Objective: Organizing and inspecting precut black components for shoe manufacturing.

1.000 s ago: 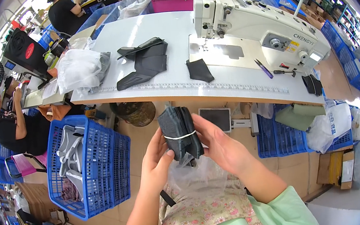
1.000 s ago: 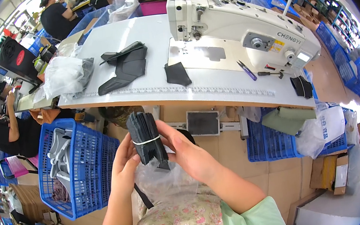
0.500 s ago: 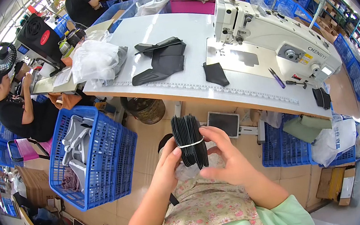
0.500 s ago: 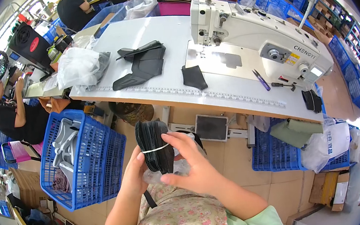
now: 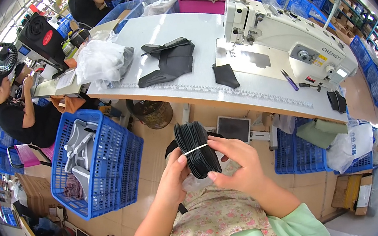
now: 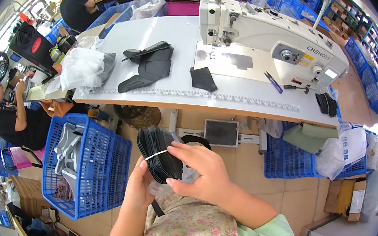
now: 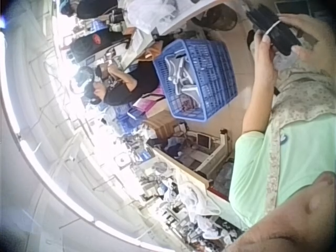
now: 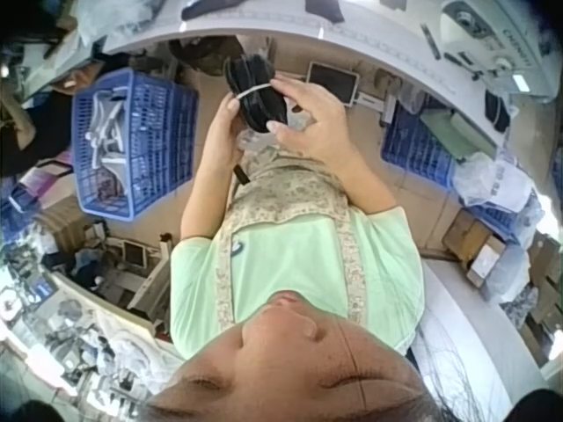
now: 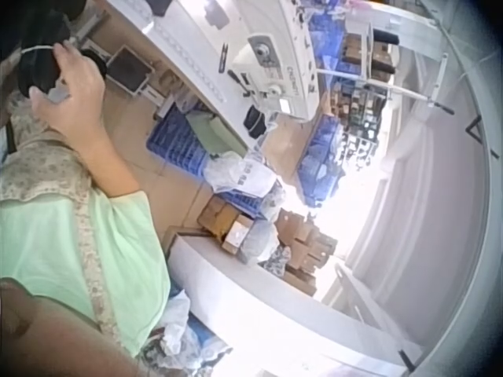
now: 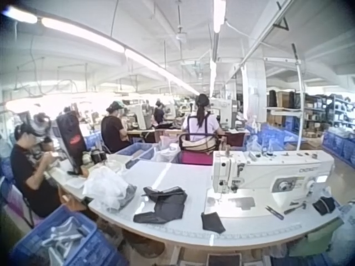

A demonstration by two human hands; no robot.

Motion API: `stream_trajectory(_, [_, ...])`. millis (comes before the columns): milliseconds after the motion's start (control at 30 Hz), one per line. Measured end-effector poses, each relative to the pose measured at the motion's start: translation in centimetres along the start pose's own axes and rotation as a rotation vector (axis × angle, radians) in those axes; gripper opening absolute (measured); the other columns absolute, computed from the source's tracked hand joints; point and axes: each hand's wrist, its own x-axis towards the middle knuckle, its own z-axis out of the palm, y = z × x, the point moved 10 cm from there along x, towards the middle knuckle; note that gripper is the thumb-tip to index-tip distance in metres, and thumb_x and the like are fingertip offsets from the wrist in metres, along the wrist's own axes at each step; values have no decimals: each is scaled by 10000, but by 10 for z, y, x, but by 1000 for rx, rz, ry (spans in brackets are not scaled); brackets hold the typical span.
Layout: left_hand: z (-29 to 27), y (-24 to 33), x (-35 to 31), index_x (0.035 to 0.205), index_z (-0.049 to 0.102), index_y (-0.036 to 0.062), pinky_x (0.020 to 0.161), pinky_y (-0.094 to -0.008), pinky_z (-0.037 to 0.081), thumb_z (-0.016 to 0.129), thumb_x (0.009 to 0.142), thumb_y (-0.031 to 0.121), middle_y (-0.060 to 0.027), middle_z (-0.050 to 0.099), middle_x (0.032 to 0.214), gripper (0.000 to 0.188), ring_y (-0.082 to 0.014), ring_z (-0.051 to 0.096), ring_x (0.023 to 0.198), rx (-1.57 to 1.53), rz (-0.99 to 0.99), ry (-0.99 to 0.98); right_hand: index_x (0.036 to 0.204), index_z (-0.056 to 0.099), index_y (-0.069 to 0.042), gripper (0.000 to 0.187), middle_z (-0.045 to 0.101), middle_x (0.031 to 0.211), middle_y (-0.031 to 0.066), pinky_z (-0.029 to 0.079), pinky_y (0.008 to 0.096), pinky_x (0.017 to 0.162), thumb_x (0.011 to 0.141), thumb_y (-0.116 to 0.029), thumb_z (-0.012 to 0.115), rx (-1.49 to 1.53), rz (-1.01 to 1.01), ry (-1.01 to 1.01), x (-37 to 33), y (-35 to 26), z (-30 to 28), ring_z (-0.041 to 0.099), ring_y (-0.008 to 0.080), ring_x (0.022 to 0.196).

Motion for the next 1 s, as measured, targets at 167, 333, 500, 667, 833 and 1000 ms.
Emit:
stream_trajectory(167, [-1,-2,0,1282,365,13,940,-379,430,416,892,294,-129,523,1213,483,-230,546,1102,-36,2,-37,1120,609,-29,607,616,1112,158,498,360,784,584,-237,805,-41,-39,-16,-2,-3,2,605,283,897])
stream_trajectory(333, [-15,-7,1,1214,482,-28,898,-408,486,340,894,351,-183,593,1133,516,-268,608,1015,-104,2,72,1153,589,-42,660,551,1195,145,467,367,798,586,-289,821,-69,-82,-56,-1,-14,9,557,280,918])
stream_trajectory(500, [-5,-11,5,1251,467,2,944,-374,443,383,861,400,-135,568,1191,563,-223,551,1107,-187,-56,-95,1187,557,-51,689,504,1241,135,446,382,791,598,-299,815,-141,-156,-46,-5,-21,11,521,274,897])
stream_trajectory(667, [1,-17,9,1310,402,17,976,-387,422,308,927,466,-132,520,1255,597,-234,519,1152,-216,-12,-110,1170,558,-66,625,495,1261,142,443,410,830,627,-265,796,-167,-158,-33,-9,-16,13,513,319,969])
stream_trajectory(833, [8,-23,12,1343,355,30,1000,-398,405,244,949,535,-135,473,1304,651,-242,483,1196,-216,-27,-151,1154,560,-63,590,478,1284,141,417,435,882,641,-248,785,-156,-150,-59,-12,-10,16,476,341,1043])
stream_trajectory(1000, [14,-17,15,1343,355,16,1007,-386,400,341,923,555,-123,472,1307,684,-232,481,1197,-192,1,-178,1131,566,-47,594,481,1284,140,415,427,882,631,-269,797,-79,-120,-51,-10,-4,9,479,335,1047])
